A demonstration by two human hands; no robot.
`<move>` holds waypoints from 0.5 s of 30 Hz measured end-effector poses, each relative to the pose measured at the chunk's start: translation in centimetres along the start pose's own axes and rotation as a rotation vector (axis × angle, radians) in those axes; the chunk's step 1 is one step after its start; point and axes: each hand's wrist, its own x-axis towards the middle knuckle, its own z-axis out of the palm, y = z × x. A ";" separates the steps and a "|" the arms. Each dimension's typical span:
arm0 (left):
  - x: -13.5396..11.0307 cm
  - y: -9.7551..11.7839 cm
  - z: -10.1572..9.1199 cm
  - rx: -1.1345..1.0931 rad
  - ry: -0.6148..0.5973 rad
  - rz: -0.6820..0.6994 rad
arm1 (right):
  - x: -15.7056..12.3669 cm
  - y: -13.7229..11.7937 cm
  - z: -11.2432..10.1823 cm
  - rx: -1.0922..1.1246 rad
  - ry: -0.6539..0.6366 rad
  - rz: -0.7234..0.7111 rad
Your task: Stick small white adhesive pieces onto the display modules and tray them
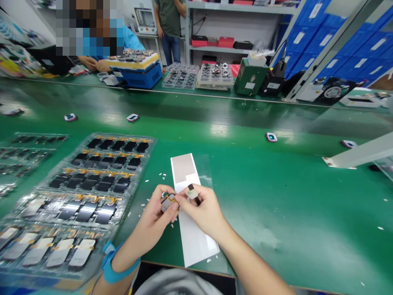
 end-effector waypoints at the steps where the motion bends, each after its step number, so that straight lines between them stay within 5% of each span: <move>1: 0.0 0.0 0.0 0.000 0.003 -0.006 | 0.0 0.0 0.0 -0.004 0.004 -0.005; 15: -0.1 0.1 -0.2 0.017 -0.011 -0.016 | 0.0 -0.2 0.0 0.004 -0.007 -0.036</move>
